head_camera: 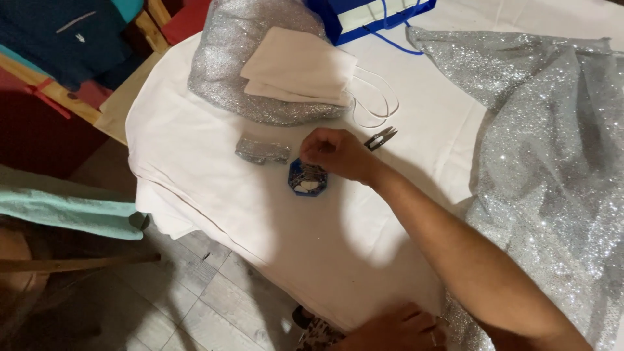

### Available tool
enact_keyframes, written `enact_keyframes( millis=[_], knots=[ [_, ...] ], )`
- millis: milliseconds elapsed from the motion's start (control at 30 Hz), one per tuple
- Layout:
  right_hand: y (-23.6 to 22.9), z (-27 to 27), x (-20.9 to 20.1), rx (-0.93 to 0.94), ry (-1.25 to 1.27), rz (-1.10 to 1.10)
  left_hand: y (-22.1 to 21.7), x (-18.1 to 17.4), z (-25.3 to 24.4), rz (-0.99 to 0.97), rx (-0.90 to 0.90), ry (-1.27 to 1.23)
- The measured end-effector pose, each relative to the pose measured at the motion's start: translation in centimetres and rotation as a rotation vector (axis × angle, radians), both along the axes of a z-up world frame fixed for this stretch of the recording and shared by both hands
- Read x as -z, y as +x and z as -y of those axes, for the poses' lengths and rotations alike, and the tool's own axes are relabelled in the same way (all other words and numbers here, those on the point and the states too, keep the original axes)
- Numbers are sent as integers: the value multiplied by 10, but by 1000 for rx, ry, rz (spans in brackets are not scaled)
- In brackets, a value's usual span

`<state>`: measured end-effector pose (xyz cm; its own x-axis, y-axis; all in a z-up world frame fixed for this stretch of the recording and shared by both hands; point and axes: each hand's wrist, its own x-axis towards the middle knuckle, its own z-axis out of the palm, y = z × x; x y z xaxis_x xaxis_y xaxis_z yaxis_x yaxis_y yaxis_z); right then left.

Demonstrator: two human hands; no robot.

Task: Measuring the edge of a silver sparkly fabric with a tape measure and pinning the fold in place to prepare for sewing.

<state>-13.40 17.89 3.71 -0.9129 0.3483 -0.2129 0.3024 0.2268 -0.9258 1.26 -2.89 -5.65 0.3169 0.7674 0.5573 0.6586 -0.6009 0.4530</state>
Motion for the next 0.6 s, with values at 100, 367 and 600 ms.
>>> enact_keyframes(
  millis=[100, 367, 600],
  knots=[
    [-1, -7, 10, 151, -259, -89, 0, -9, 0, -68, -74, 54],
    [134, -9, -33, 108, -149, -503, -1, -29, -2, -163, -33, 38],
    [316, 16, -4, 132, 242, -370, -5, -39, -7, -119, -39, 119]
  ],
)
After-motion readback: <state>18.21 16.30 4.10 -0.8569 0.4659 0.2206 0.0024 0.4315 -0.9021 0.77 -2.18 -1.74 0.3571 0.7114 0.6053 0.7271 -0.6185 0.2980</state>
